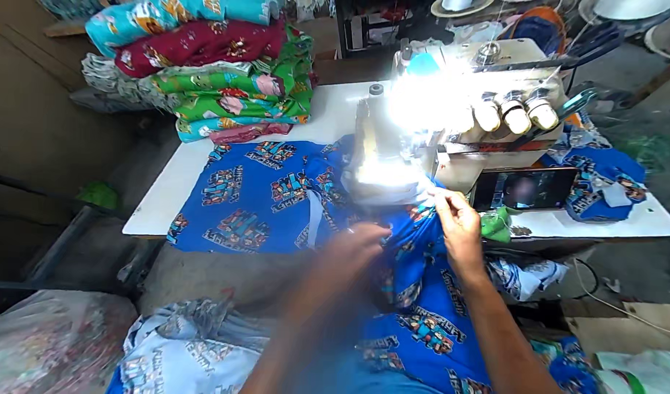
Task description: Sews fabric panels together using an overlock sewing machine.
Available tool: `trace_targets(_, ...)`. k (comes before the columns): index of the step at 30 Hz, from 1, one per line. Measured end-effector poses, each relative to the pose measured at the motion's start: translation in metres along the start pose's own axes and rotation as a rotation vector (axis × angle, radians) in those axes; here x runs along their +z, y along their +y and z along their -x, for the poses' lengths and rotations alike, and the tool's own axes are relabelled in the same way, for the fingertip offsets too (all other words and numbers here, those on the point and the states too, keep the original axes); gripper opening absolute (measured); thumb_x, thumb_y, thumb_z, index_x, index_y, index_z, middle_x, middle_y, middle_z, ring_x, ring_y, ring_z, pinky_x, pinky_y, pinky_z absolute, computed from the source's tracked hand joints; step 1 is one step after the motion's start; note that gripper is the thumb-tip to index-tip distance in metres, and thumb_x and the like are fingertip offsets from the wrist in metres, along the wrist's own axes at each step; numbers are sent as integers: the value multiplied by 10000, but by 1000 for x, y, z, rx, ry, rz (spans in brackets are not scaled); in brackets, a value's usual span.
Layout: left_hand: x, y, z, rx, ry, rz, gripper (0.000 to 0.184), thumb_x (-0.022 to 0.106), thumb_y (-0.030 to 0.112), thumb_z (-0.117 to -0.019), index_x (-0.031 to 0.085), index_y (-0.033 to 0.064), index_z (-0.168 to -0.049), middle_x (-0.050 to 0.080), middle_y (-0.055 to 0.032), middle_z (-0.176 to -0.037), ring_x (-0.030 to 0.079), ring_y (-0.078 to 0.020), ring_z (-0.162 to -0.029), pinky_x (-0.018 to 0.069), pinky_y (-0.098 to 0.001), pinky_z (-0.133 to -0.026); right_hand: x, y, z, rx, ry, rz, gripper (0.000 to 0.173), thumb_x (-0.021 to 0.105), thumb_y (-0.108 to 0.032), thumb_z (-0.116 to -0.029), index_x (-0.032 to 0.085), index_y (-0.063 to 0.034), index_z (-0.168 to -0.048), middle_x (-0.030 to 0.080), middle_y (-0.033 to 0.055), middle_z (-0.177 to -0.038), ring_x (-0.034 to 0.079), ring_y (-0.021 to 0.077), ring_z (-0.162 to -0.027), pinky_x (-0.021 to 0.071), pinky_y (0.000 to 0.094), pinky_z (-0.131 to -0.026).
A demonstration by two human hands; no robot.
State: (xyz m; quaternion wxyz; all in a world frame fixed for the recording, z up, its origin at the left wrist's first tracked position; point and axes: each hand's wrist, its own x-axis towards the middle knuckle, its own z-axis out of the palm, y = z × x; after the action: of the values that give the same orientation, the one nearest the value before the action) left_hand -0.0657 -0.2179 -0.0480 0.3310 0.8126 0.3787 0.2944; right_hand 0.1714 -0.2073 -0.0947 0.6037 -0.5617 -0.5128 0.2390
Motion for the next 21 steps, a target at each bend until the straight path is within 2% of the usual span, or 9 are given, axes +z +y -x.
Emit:
trace_targets(3, -32, -20, -13, -170, 267, -66, 276, 505, 153, -1072, 670, 41, -1263, 705, -113, -1178, 715, -188, -941, 606, -391, -811, -9, -7, 7, 49, -57, 31, 398, 640, -141, -991, 615, -60, -1380, 616, 107, -1273, 628, 98, -1019, 543, 248, -845)
trace_targets(6, -49, -39, -34, -230, 343, -119, 313, 472, 204, -1096, 639, 21, -1288, 695, -153, -1166, 703, -230, -929, 588, -421, -801, -10, -12, 28, 90, -166, -34, 478, 651, -184, -981, 570, -64, -1437, 599, 111, -1356, 641, 84, -1035, 555, 235, -846)
trace_targets(8, -52, -45, -55, -305, 297, -154, 358, 487, 252, -1094, 639, 4, -1302, 691, -190, -1181, 700, -292, -979, 569, -489, -851, -8, -15, 42, 114, -218, -107, 493, 652, -175, -978, 559, -41, -1444, 587, 123, -1393, 650, 79, -1041, 561, 215, -839)
trace_targets(10, -49, -49, -77, -371, 216, -231, 409, 516, 297, -1085, 647, -14, -1315, 667, -234, -1247, 666, -368, -1086, 500, -564, -960, -7, -19, 54, 125, -260, -150, 494, 644, -159, -983, 549, -5, -1442, 578, 152, -1422, 655, 102, -1131, 568, 226, -901)
trace_targets(12, -46, -55, -94, -387, 104, -330, 384, 547, 263, -1069, 664, -34, -1282, 668, -253, -1245, 637, -411, -1171, 451, -609, -1028, -8, -23, 62, 125, -287, -169, 492, 640, -165, -986, 551, 4, -1439, 583, 158, -1413, 653, 106, -1147, 566, 224, -919)
trace_targets(14, -50, -61, -105, -339, -13, -410, 286, 626, 190, -1023, 706, -59, -1137, 690, -280, -1114, 650, -459, -1094, 458, -674, -972, -12, -26, 67, 141, -313, -193, 485, 633, -162, -993, 549, -2, -1444, 575, 151, -1424, 650, 91, -1141, 563, 212, -912)
trace_targets(16, -61, -61, -112, -284, -102, -442, 214, 623, 119, -1009, 707, -64, -1082, 702, -276, -1036, 675, -461, -999, 483, -684, -912, -19, -27, 73, 164, -330, -216, 483, 629, -145, -989, 547, -3, -1444, 575, 141, -1410, 652, 71, -1079, 560, 194, -859)
trace_targets(19, -88, -37, -123, -358, -104, -395, 367, 478, 205, -1096, 570, -118, -1245, 652, -325, -1098, 675, -452, -954, 528, -644, -877, -31, -22, 86, 206, -424, -269, 598, 659, -127, -972, 438, 22, -1507, 571, 157, -1414, 644, 103, -1153, 557, 230, -943)
trace_targets(21, -106, -12, -137, -458, -28, -311, 454, 407, 274, -1123, 455, -95, -1384, 629, -311, -1172, 691, -371, -949, 562, -549, -864, -38, -21, 97, 255, -535, -197, 711, 696, -156, -938, 375, -11, -1555, 648, 133, -1261, 665, 109, -1046, 559, 252, -898)
